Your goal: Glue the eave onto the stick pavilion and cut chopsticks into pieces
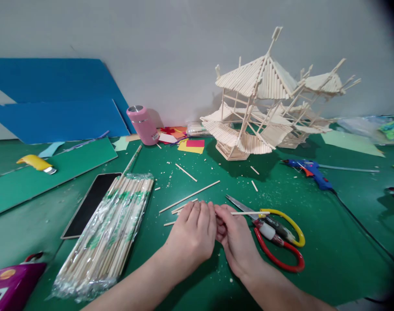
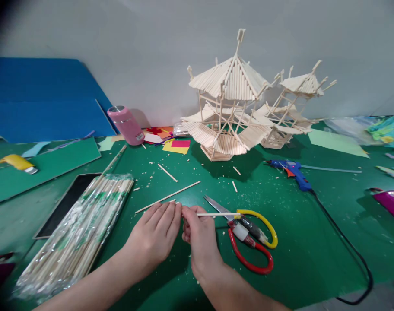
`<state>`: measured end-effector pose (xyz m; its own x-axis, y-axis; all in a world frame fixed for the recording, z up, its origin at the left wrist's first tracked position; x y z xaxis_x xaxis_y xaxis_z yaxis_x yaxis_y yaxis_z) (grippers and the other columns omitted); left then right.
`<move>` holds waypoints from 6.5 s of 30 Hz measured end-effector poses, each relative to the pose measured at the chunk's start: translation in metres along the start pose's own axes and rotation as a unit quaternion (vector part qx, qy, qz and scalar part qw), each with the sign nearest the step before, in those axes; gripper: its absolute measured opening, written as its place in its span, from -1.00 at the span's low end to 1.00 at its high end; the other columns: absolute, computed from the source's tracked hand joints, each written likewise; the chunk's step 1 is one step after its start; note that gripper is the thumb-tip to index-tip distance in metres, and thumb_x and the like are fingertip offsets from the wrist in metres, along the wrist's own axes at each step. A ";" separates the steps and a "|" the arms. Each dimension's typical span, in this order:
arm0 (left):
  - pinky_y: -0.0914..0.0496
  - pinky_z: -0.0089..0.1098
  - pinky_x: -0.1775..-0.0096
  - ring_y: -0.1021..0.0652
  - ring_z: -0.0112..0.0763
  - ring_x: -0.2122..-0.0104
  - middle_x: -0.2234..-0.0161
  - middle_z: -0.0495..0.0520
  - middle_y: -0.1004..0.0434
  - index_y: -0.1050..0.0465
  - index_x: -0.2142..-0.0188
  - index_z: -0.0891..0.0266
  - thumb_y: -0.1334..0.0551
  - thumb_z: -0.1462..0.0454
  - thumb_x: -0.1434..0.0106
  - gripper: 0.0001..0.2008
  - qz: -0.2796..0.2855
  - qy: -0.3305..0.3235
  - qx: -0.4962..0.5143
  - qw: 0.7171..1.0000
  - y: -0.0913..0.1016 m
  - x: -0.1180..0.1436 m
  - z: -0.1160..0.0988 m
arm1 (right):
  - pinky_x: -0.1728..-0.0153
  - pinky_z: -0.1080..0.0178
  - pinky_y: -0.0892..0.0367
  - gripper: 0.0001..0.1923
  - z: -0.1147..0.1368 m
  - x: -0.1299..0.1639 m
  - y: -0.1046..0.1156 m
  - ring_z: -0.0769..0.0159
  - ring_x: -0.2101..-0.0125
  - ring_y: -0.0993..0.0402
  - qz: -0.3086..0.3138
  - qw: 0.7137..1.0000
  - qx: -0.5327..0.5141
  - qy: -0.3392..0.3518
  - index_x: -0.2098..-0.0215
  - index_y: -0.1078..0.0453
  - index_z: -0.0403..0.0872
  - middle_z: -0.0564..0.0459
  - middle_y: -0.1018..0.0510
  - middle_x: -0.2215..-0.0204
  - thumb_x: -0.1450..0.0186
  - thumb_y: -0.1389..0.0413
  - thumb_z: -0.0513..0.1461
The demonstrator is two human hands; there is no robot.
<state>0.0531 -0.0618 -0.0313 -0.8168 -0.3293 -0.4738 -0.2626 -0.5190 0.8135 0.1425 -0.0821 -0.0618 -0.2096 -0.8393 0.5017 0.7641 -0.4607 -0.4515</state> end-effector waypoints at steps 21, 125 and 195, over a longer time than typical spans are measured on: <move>-0.18 -0.56 0.57 -0.41 -0.56 0.66 0.70 -0.03 -0.41 -0.40 0.57 0.34 -0.06 0.15 -0.16 -0.66 0.342 0.404 0.725 0.441 -0.008 0.009 0.019 | 0.72 0.42 0.12 -0.76 0.020 -0.012 0.026 0.54 0.75 0.00 0.193 0.938 0.285 0.033 0.60 -0.23 -0.09 0.29 -0.16 0.80 -0.11 -0.11 -0.13; -0.36 -0.28 0.22 -0.55 -0.27 0.32 0.28 0.20 -0.49 -0.31 0.16 0.33 -0.20 0.37 -0.11 -0.73 0.188 0.400 0.880 0.173 -0.035 0.028 -0.021 | 0.68 0.41 -0.02 -0.76 0.022 -0.033 0.042 0.51 0.66 -0.09 0.094 0.918 0.351 0.158 0.52 -0.36 -0.13 0.18 -0.28 0.68 -0.11 -0.12 -0.11; -0.26 -0.53 0.45 -0.44 -0.52 0.54 0.56 0.06 -0.45 -0.45 0.43 0.41 -0.16 0.28 -0.15 -0.82 0.119 0.457 0.802 0.366 -0.033 0.020 -0.017 | 0.62 0.39 -0.23 -0.84 0.018 -0.014 0.033 0.45 0.65 -0.31 0.200 0.896 0.359 0.170 0.48 -0.29 -0.10 0.16 -0.34 0.64 -0.19 -0.05 -0.17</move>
<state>0.0538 -0.0643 -0.0732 -0.5946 -0.7213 0.3553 -0.8019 0.4998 -0.3273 0.1818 -0.0805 -0.0701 0.0886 -0.9913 0.0975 0.9895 0.0988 0.1059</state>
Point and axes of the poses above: each hand's wrist, its own x-axis away from the middle knuckle, its own y-axis out of the back of the hand, z = x × y, the point moved 2 cm from there along -x, towards the middle knuckle
